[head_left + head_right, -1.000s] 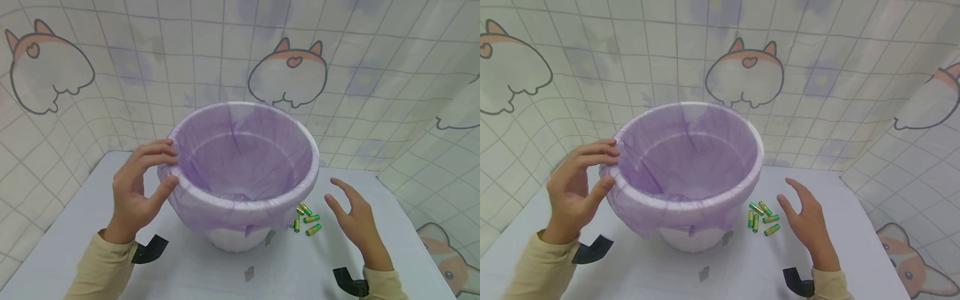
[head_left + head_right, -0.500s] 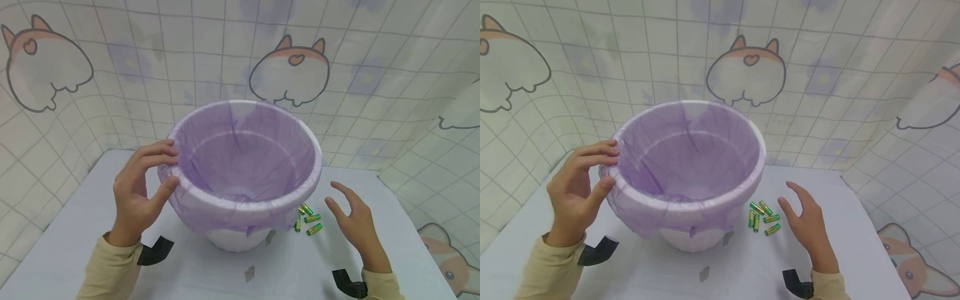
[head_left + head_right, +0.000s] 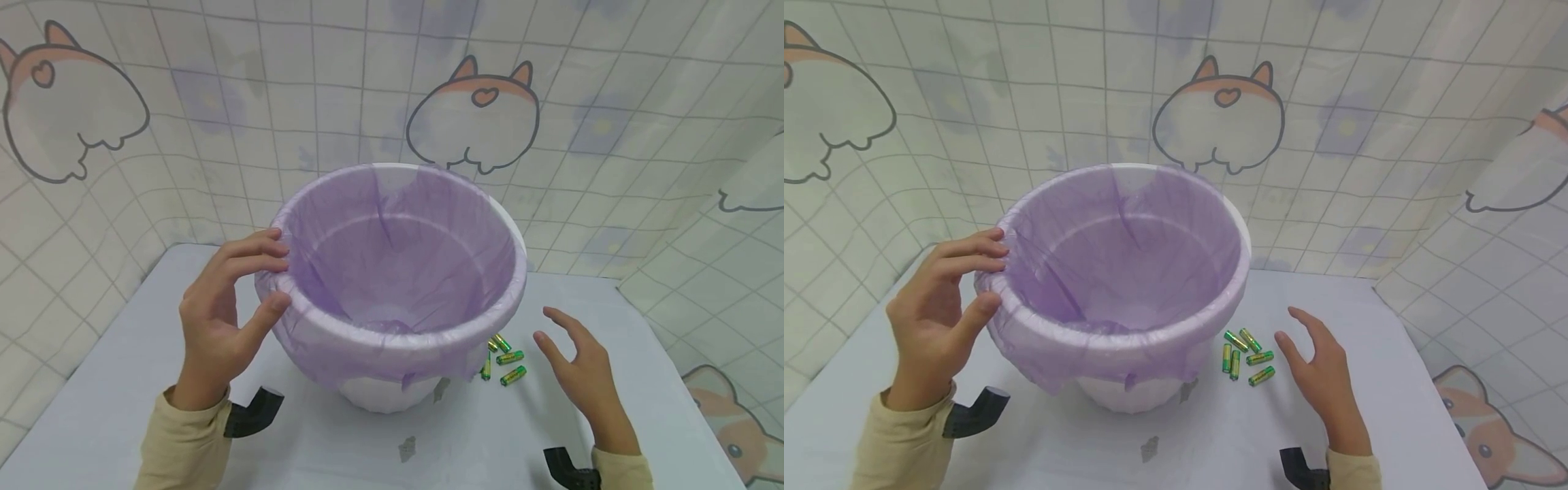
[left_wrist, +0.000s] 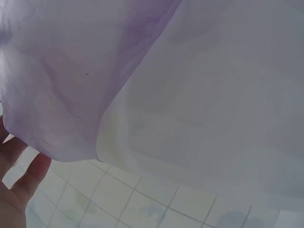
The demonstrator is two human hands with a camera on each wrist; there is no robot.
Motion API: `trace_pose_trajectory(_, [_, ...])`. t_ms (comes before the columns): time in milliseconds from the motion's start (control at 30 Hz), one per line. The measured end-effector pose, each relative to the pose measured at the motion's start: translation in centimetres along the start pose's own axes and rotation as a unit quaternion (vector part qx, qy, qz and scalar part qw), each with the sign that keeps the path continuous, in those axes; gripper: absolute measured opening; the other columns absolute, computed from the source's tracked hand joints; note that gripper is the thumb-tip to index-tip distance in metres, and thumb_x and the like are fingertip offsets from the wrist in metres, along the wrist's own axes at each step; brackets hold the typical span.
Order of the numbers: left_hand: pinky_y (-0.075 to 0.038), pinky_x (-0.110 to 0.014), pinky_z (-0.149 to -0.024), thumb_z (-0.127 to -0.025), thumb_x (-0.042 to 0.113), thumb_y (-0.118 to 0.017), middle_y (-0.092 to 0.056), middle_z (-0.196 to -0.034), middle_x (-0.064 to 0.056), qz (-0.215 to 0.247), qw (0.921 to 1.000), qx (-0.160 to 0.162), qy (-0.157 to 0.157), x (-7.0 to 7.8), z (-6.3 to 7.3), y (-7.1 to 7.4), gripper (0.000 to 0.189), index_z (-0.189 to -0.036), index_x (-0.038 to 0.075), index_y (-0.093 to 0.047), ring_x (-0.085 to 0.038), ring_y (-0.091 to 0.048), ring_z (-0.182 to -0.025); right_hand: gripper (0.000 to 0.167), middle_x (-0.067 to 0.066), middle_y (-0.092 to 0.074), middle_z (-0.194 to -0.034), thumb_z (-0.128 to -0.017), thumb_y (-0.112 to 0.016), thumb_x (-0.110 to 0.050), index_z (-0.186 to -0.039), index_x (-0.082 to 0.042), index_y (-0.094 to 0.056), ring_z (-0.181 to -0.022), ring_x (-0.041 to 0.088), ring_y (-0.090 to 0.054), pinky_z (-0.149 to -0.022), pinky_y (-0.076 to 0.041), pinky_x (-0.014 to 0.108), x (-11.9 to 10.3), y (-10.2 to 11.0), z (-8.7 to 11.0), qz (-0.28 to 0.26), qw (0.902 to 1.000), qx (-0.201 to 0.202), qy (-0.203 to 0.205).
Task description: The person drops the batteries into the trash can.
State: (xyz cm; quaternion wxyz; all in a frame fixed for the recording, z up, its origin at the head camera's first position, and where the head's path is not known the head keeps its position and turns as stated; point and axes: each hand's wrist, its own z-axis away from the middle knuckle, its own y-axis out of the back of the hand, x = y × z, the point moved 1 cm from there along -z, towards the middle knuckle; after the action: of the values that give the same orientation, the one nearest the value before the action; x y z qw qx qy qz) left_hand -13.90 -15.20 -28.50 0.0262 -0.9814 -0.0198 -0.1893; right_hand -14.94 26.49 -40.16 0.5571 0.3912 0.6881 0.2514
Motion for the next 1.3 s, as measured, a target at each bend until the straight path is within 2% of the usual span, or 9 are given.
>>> trace_pose_trajectory(300, [-0.043,-0.041,-0.113,-0.082,0.006,-0.074,-0.068,-0.108,-0.015,-0.006,0.9994,-0.021,0.026,0.2,0.2,0.5,0.031,-0.093,-0.020,-0.060,-0.032,-0.059,-0.121,0.054,0.022,-0.050,-0.142,-0.095,-0.058,-0.037,-0.139,-0.008,-0.048,-0.133,0.044,-0.042,-0.104,-0.036,0.070,0.4,-0.3,0.1,0.001,1.0000,0.001,0.004])
trace_pose_trajectory(600, [-0.041,-0.042,-0.114,-0.083,0.004,-0.073,-0.067,-0.111,-0.016,0.004,0.9990,-0.019,0.041,0.7,0.3,0.2,0.031,-0.095,-0.021,-0.060,-0.034,-0.057,-0.123,0.050,0.021,-0.053,-0.139,-0.095,-0.060,-0.033,-0.136,-0.007,-0.051,-0.129,0.042,-0.046,-0.105,-0.038,0.067,1.3,-1.1,0.0,-0.009,0.9999,-0.008,0.007])
trace_pose_trajectory(833, [-0.039,-0.042,-0.115,-0.084,0.004,-0.073,-0.066,-0.114,-0.016,0.007,0.9984,-0.032,0.046,0.2,0.6,0.2,0.032,-0.099,-0.020,-0.059,-0.035,-0.054,-0.126,0.053,0.019,-0.052,-0.140,-0.096,-0.058,-0.040,-0.138,-0.009,-0.051,-0.130,0.040,-0.046,-0.108,-0.038,0.063,2.3,-1.8,-0.1,-0.011,0.9992,-0.038,-0.005])
trace_pose_trajectory(1300, [-0.040,-0.040,-0.115,-0.083,0.002,-0.072,-0.065,-0.117,-0.017,-0.003,0.9979,-0.032,0.056,0.1,1.0,0.7,0.032,-0.101,-0.020,-0.059,-0.034,-0.053,-0.128,0.044,0.017,-0.056,-0.137,-0.093,-0.064,-0.033,-0.131,-0.012,-0.058,-0.127,0.039,-0.049,-0.105,-0.041,0.064,3.5,-3.4,-0.5,-0.018,0.9974,-0.069,0.008])
